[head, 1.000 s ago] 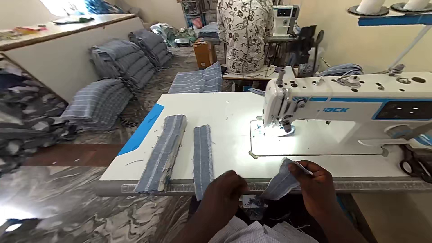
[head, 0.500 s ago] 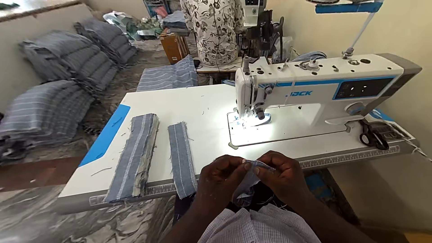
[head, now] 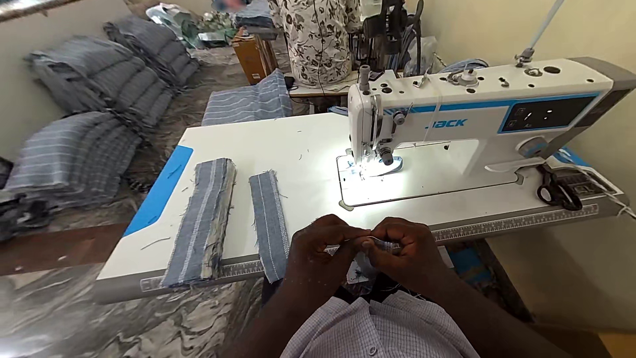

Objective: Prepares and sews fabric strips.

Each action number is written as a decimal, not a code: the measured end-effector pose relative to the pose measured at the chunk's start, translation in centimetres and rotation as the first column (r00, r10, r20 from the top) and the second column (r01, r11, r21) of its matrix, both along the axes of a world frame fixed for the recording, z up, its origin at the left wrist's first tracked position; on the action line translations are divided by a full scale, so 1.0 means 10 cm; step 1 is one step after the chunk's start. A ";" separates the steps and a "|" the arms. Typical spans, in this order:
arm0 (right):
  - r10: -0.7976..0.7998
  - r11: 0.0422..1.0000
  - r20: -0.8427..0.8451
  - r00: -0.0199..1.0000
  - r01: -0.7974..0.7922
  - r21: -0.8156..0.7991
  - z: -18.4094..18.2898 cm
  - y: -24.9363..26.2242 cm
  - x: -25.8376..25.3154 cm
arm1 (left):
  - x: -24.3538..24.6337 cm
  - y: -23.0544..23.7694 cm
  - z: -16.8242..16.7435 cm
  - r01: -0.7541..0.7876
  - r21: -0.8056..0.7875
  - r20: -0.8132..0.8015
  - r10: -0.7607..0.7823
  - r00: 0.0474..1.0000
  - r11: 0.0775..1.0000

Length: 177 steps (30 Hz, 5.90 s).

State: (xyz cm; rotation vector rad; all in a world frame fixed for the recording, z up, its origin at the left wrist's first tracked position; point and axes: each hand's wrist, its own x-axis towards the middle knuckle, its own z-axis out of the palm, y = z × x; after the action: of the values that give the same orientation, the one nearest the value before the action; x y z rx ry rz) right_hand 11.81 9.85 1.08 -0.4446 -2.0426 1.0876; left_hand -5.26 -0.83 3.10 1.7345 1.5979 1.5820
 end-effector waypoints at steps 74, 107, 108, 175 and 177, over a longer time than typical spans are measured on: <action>0.038 0.986 -0.135 0.990 -0.015 0.169 0.03 0.11 0.05 | -0.13 -0.04 0.05 0.097 -0.046 -0.101 -0.102 0.990 0.994; 0.255 0.781 -0.368 0.894 -0.415 -0.467 0.04 0.26 0.02 | 0.21 -0.17 -0.02 0.104 0.099 0.309 -0.129 0.942 0.990; 0.256 0.767 -0.353 0.900 -0.411 -0.492 0.03 0.26 0.02 | 0.19 -0.15 -0.02 0.094 0.088 0.328 -0.118 0.937 0.992; -0.284 0.751 0.285 0.915 0.028 0.659 -0.51 1.81 -0.32 | -0.19 1.66 -0.71 -0.368 -0.173 -0.840 0.058 0.540 0.913; -0.319 0.803 0.240 0.917 0.128 0.582 -0.42 1.70 -0.09 | -0.21 1.72 -0.68 -0.351 -0.194 -0.838 0.031 0.544 0.916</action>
State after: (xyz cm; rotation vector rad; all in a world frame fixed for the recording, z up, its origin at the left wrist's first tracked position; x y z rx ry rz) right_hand 10.88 26.81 -3.17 -0.5716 -2.3965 0.2405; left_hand -7.31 16.37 -3.70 2.2905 2.3638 0.3826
